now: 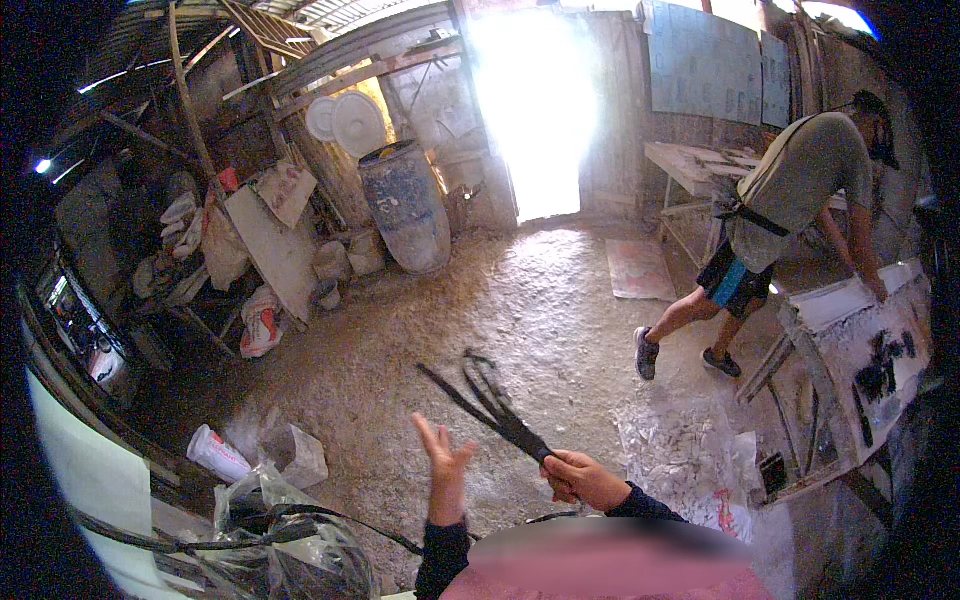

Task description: The person sits on the floor and ties black cords into knots by hand. They repeatedly pick up cords, tie them, and place the finished knots on the table. Another person is visible in the background working at a separate table.

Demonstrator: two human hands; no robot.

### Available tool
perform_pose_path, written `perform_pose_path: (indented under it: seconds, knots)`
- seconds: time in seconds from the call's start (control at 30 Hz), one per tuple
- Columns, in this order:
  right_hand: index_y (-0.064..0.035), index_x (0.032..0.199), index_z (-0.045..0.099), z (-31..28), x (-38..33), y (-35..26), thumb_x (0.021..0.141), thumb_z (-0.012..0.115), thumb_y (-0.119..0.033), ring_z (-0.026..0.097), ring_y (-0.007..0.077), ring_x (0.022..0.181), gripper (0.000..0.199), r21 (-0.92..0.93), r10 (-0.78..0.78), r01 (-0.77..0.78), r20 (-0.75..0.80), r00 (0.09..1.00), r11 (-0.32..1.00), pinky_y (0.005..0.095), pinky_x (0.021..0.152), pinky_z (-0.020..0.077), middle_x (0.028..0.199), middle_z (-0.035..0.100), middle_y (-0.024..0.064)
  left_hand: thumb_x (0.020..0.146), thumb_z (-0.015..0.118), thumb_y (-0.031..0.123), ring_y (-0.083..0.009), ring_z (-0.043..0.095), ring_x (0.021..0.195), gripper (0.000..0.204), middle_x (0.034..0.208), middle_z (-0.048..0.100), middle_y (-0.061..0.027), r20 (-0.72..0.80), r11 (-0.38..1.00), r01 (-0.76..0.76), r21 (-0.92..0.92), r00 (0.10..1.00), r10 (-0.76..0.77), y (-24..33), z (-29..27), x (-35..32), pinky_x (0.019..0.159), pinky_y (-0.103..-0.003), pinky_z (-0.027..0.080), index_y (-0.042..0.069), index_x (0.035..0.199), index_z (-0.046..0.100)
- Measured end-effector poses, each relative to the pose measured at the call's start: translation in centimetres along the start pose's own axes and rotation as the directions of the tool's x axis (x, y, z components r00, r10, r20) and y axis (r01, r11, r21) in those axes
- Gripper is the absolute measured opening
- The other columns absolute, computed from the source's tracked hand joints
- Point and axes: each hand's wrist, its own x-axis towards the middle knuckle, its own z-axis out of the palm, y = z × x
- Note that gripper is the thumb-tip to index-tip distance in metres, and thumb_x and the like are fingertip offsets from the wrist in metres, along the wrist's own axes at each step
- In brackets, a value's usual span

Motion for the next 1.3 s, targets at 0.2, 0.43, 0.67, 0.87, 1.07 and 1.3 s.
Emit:
perform_pose_path:
  seconds: [0.2,0.43,0.67,0.87,1.07,1.3]
  knots:
    - [-0.008,0.089,0.051,0.6,0.2,0.7,0.088,0.047,-0.037,0.039,0.0056,0.048,0.03,0.161,0.112,-0.113,0.018,0.994,0.98,0.0216,0.043,0.0356,0.06,0.041,-0.005,0.07,0.049,-0.002,-0.0322,0.007,0.132,0.075,0.14,0.017,-0.014,0.651,0.192,-0.672,0.715,0.74,0.166,-1.5,3.7,-2.9,0.093,-0.065,0.002,0.03,0.134,0.026]
    - [-0.01,0.088,0.052,1.6,-0.1,0.7,0.087,0.046,-0.04,0.036,0.006,0.047,0.03,0.103,0.228,-0.236,0.083,0.97,0.966,0.0216,0.041,0.0326,0.059,0.038,-0.0055,0.071,0.054,0.004,-0.0194,0.042,0.114,0.053,0.11,0.05,-0.0001,0.693,0.443,-0.691,0.571,0.695,0.19,-2.3,3.0,-2.3,0.1,-0.057,0.001,0.022,0.12,0.048]
    - [-0.0073,0.082,0.052,1.5,0.1,0.2,0.086,0.046,-0.045,0.044,0.0095,0.044,0.038,0.138,0.239,-0.254,0.118,0.964,0.957,0.0244,0.042,0.0382,0.058,0.046,-0.0012,0.069,0.053,-0.001,-0.0265,0.051,0.092,0.059,0.092,0.052,-0.0093,0.682,0.69,-0.578,0.435,0.712,0.167,-1.9,3.0,-1.9,0.093,-0.037,0.033,0.015,0.125,0.044]
    - [-0.0028,0.082,0.053,1.3,-0.1,-0.8,0.086,0.041,-0.049,0.052,0.0128,0.05,0.048,0.154,0.15,-0.154,0.042,0.988,0.976,0.0256,0.046,0.0427,0.062,0.054,0.0043,0.073,0.042,-0.006,-0.0182,0.052,0.088,0.057,0.1,0.056,-0.0082,0.541,0.942,0.109,0.319,0.795,-0.275,-1.7,2.4,-1.9,0.082,-0.027,0.04,0.01,0.128,0.039]
    - [-0.0018,0.083,0.054,1.3,-1.0,-2.4,0.09,0.041,-0.036,0.049,0.0097,0.052,0.037,0.063,-0.081,0.086,-0.078,0.994,0.994,0.0234,0.057,0.0443,0.06,0.05,0.0011,0.069,0.041,-0.004,-0.0047,0.047,0.083,0.056,0.12,0.05,-0.0011,0.475,0.979,0.197,0.059,0.857,-0.201,-0.4,1.8,-1.5,0.075,-0.019,0.037,0.008,0.124,0.046]
    - [-0.0014,0.091,0.057,2.4,-1.1,-2.4,0.086,0.052,-0.015,0.051,0.0102,0.069,0.015,0.013,-0.361,0.363,-0.081,0.929,0.932,0.0239,0.066,0.0423,0.077,0.054,0.0015,0.083,0.05,0.015,-0.0061,0.044,0.067,0.035,0.071,0.046,0.0046,0.554,0.946,0.324,0.026,0.783,-0.283,-1.4,2.2,-1.7,0.062,-0.019,0.037,0.004,0.117,0.051]
